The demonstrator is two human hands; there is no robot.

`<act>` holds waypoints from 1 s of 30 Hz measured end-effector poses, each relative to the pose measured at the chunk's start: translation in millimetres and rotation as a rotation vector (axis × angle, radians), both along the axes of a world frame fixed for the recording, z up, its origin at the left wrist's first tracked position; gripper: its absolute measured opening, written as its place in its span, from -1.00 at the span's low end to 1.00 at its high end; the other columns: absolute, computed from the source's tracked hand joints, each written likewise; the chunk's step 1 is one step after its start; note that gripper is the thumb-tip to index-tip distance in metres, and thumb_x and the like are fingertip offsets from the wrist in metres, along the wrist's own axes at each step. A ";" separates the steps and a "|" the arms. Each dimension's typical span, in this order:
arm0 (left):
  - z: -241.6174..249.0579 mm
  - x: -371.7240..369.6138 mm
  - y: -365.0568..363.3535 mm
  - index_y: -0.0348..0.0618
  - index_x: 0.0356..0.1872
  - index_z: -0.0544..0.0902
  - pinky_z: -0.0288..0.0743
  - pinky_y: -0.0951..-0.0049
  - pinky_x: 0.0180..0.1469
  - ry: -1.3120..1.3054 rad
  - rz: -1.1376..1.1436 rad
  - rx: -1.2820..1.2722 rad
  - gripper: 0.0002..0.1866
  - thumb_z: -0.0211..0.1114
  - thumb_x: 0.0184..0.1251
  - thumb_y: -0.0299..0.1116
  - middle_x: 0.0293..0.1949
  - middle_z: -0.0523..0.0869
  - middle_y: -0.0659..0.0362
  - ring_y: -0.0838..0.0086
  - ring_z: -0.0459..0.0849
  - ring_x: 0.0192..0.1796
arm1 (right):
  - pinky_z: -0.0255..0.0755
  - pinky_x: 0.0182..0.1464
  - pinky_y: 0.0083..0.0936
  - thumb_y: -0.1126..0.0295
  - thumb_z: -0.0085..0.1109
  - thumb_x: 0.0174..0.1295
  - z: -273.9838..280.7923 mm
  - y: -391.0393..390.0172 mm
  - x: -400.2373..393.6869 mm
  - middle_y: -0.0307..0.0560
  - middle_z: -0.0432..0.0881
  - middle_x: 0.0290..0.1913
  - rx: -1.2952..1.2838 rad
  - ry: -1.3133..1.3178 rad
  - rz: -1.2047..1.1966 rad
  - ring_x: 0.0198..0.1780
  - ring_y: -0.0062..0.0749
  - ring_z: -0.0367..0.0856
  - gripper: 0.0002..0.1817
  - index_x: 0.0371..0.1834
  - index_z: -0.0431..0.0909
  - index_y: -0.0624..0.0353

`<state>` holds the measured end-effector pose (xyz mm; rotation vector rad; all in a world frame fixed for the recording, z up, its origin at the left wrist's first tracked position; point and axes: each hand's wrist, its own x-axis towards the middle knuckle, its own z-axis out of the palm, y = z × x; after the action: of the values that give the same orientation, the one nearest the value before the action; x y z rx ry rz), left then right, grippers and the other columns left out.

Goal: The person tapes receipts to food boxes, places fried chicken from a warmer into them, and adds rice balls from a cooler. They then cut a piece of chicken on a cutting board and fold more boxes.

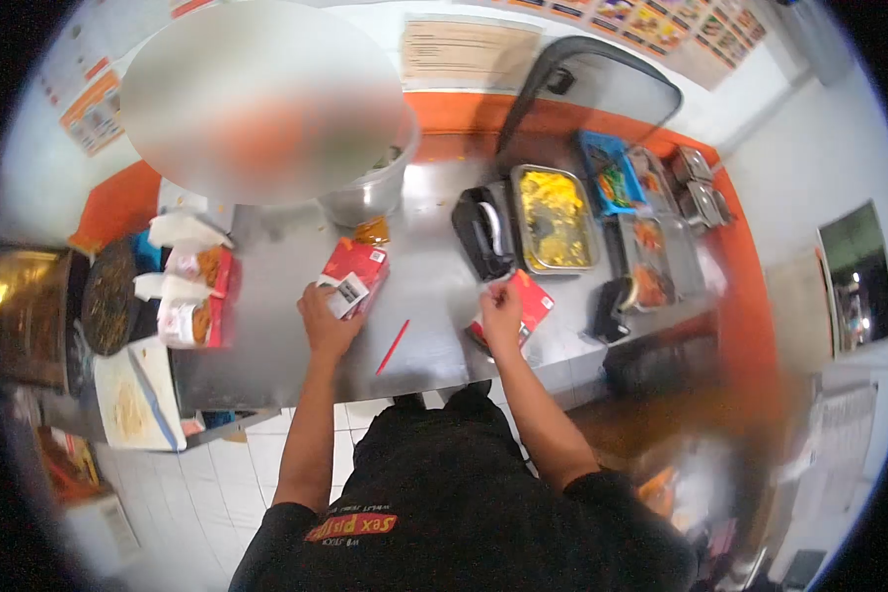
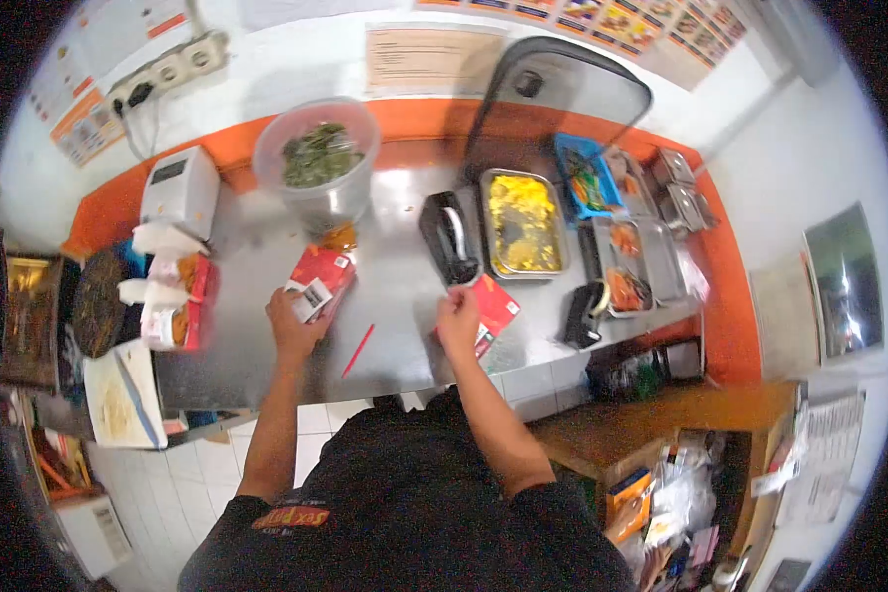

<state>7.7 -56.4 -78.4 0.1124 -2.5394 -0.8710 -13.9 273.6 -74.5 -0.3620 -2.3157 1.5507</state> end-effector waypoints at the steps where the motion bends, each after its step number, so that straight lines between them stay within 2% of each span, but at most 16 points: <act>1: 7.9 1.1 7.7 -0.19 0.12 0.44 0.29 -0.06 0.30 -0.030 -0.007 0.033 -0.22 0.63 -0.20 -0.25 0.22 0.46 -0.11 -0.11 0.39 0.25 | 0.47 -0.16 -0.42 0.47 0.24 0.13 -3.5 19.6 23.6 -0.07 0.61 -0.28 -0.109 -0.065 -0.112 -0.24 -0.36 0.59 -0.78 -0.15 0.53 0.23; 3: 39.7 3.0 38.4 -0.20 0.13 0.43 0.29 -0.06 0.30 -0.001 -0.091 0.113 -0.21 0.64 -0.20 -0.23 0.20 0.47 -0.12 -0.10 0.40 0.23 | 0.47 -0.17 -0.46 0.51 0.19 0.15 0.9 44.2 71.2 -0.10 0.61 -0.23 -0.141 -0.015 -0.283 -0.24 -0.40 0.58 -0.78 -0.13 0.53 0.25; 5: 48.0 1.3 74.4 -0.20 0.10 0.43 0.30 -0.04 0.28 0.067 -0.219 0.201 -0.21 0.68 -0.17 -0.17 0.15 0.48 -0.13 -0.06 0.43 0.19 | 0.48 -0.17 -0.48 0.54 0.15 0.17 -7.4 61.3 106.3 -0.11 0.63 -0.16 -0.084 -0.073 -0.301 -0.22 -0.43 0.58 -0.73 -0.04 0.55 0.24; 7: 83.8 -0.4 132.5 -0.25 0.06 0.43 0.29 0.00 0.31 0.051 -0.328 0.265 -0.23 0.67 -0.14 -0.16 0.15 0.47 -0.13 -0.01 0.40 0.25 | 0.48 -0.16 -0.49 0.57 0.12 0.18 -17.3 67.3 122.0 -0.13 0.64 -0.10 -0.026 -0.128 -0.311 -0.20 -0.45 0.58 -0.67 0.04 0.57 0.24; 9: 96.7 -2.0 184.3 -0.23 0.03 0.46 0.30 -0.01 0.28 -0.015 -0.425 0.263 -0.26 0.68 -0.11 -0.12 0.17 0.45 -0.16 -0.06 0.40 0.24 | 0.50 -0.14 -0.52 0.61 0.07 0.20 -26.4 64.5 126.9 -0.12 0.68 0.00 -0.362 -0.177 -0.092 -0.17 -0.49 0.59 -0.52 0.24 0.57 0.18; 12: 94.2 12.3 245.6 -0.18 0.00 0.49 0.29 -0.04 0.25 -0.121 -0.384 0.084 -0.28 0.67 -0.13 -0.07 0.14 0.45 -0.16 -0.10 0.39 0.23 | 0.52 -0.11 -0.56 0.64 0.06 0.21 -32.2 69.0 127.8 -0.13 0.67 0.11 -0.506 -0.180 -0.033 -0.14 -0.52 0.61 -0.44 0.34 0.53 0.13; 14: 85.0 23.3 259.1 -0.18 0.01 0.49 0.31 -0.02 0.24 -0.082 -0.411 0.020 -0.32 0.64 -0.08 -0.09 0.13 0.47 -0.14 -0.09 0.41 0.21 | 0.52 -0.10 -0.57 0.63 0.05 0.25 -35.7 73.1 130.1 -0.11 0.64 0.18 -0.513 -0.164 -0.022 -0.14 -0.50 0.62 -0.43 0.38 0.48 0.17; 16: 77.5 18.6 266.0 -0.19 0.02 0.50 0.33 -0.01 0.22 -0.038 -0.435 -0.043 -0.36 0.61 -0.03 -0.12 0.11 0.49 -0.13 -0.07 0.43 0.20 | 0.52 -0.10 -0.56 0.53 0.06 0.36 -28.5 73.4 128.5 -0.08 0.61 0.21 -0.692 -0.182 -0.084 -0.13 -0.48 0.62 -0.46 0.44 0.40 0.21; 18: 67.3 2.2 250.5 -0.12 0.06 0.54 0.40 0.04 0.15 -0.161 -0.542 0.070 -0.39 0.58 0.00 -0.12 0.08 0.58 0.01 0.03 0.54 0.10 | 0.52 -0.10 -0.56 0.44 0.08 0.41 -13.3 74.5 128.2 -0.07 0.60 0.22 -0.732 -0.199 -0.128 -0.13 -0.47 0.63 -0.47 0.46 0.36 0.23; 19: 71.1 -5.9 243.8 -0.17 0.14 0.55 0.45 0.14 0.20 -0.169 -0.534 0.113 -0.41 0.54 0.13 -0.16 0.09 0.65 0.05 0.11 0.62 0.11 | 0.52 -0.09 -0.57 0.35 0.09 0.47 -10.0 73.6 129.2 -0.06 0.59 0.23 -0.769 -0.222 -0.157 -0.13 -0.47 0.63 -0.46 0.48 0.33 0.26; 20: 68.0 -12.8 237.8 -0.17 0.14 0.55 0.45 0.14 0.20 -0.173 -0.534 0.108 -0.41 0.54 0.13 -0.16 0.09 0.65 0.05 0.11 0.62 0.11 | 0.52 -0.09 -0.57 0.35 0.09 0.47 -6.9 70.6 127.4 -0.06 0.59 0.23 -0.775 -0.224 -0.158 -0.13 -0.47 0.63 -0.46 0.48 0.33 0.26; 22: 57.6 -30.7 231.3 -0.22 0.26 0.51 0.47 0.23 0.25 -0.654 -0.658 0.510 -0.39 0.49 0.24 -0.19 0.14 0.66 0.03 0.13 0.63 0.19 | 0.53 -0.08 -0.56 0.15 0.13 0.51 -5.1 68.0 114.9 -0.09 0.61 0.21 -0.775 -0.208 -0.202 -0.06 -0.48 0.64 -0.40 0.49 0.34 0.25; 23: 52.6 -32.7 230.1 -0.24 0.34 0.49 0.46 0.27 0.29 -0.677 -0.836 0.671 -0.38 0.44 0.30 -0.25 0.17 0.65 -0.04 0.16 0.62 0.25 | 0.53 -0.08 -0.56 0.15 0.13 0.51 -3.6 67.7 111.2 -0.09 0.61 0.21 -0.777 -0.205 -0.196 -0.06 -0.48 0.64 -0.40 0.49 0.34 0.25; 25: 32.4 -33.4 228.4 -0.23 0.35 0.49 0.46 0.27 0.29 -0.564 -0.858 0.603 -0.39 0.43 0.30 -0.27 0.16 0.65 -0.05 0.17 0.62 0.24 | 0.59 -0.03 -0.44 -0.03 0.09 0.51 -5.5 69.5 109.1 -0.11 0.62 0.19 -0.749 -0.369 -0.064 -0.04 -0.38 0.68 -0.34 0.48 0.37 0.22; 28: 22.8 -30.0 225.7 -0.21 0.37 0.51 0.45 0.25 0.31 -0.451 -0.874 0.523 -0.40 0.42 0.32 -0.30 0.15 0.63 -0.08 0.17 0.62 0.23 | 0.62 -0.04 -0.41 -0.01 0.10 0.51 -15.8 71.7 111.6 -0.09 0.63 0.16 -0.736 -0.305 -0.056 -0.04 -0.40 0.68 -0.35 0.50 0.35 0.20; 30: 2.0 -28.6 226.7 -0.20 0.44 0.44 0.47 0.27 0.31 -0.421 -0.837 0.503 -0.36 0.39 0.36 -0.34 0.25 0.61 -0.02 0.28 0.57 0.30 | 0.62 -0.04 -0.41 0.02 0.11 0.51 -13.8 75.7 116.4 -0.08 0.63 0.15 -0.760 -0.334 -0.052 -0.04 -0.40 0.68 -0.37 0.49 0.36 0.20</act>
<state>-20.9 170.3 -76.4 -0.7357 -2.6678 -1.9674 102.4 349.3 -88.3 -0.9072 -1.7945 2.4508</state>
